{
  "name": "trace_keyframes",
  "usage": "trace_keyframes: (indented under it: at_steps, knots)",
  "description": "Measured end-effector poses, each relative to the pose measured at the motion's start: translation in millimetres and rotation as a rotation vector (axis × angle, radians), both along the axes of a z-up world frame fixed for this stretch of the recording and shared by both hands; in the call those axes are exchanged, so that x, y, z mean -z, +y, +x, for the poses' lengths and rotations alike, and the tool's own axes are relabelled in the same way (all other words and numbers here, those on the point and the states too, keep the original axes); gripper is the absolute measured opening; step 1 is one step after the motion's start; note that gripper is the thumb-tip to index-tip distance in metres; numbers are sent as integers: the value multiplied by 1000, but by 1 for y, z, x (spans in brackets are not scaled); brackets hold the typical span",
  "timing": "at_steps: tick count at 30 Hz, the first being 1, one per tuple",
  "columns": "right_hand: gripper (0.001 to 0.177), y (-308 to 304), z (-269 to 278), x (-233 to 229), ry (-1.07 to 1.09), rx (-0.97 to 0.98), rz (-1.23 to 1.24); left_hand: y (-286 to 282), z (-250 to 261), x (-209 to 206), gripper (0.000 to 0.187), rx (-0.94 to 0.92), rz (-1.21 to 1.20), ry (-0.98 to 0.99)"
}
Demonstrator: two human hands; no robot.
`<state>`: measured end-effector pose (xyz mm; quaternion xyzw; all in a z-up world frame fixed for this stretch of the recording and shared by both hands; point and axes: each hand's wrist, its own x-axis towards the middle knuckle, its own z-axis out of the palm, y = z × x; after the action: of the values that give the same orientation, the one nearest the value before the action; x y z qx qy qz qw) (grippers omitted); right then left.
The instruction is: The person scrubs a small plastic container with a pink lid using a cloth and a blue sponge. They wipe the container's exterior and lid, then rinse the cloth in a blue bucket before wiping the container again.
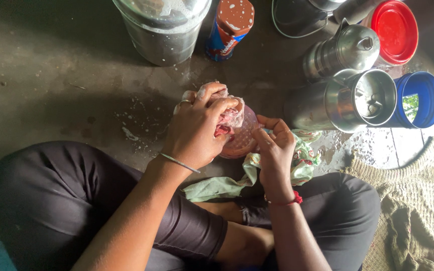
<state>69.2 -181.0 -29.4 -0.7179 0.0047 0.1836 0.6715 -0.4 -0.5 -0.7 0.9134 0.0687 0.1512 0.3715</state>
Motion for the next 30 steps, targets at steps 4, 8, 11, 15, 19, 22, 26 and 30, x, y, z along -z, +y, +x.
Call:
trace_keyframes:
  at_steps: [4,8,11,15,19,22,26,30]
  knots:
    - [31,1,-3,-11,52,-62,40,0,-1,0,59,-2,4,10]
    - [31,0,1,-9,104,-36,77,0,0,-1,58,1,9,-8]
    - [30,0,5,-6,132,-19,97,0,0,-2,59,-3,-4,16]
    - [31,-1,4,-14,190,-38,102,1,-1,-1,57,-1,-12,-6]
    - [32,0,3,-14,197,-25,77,1,-1,0,58,0,-6,-17]
    - [26,0,3,-6,80,-34,132,1,0,0,58,1,-10,0]
    - [25,2,4,-3,48,4,27,0,0,0,58,-5,-5,-2]
    - [27,1,1,-6,65,-28,53,0,-1,1,59,-5,-1,-8]
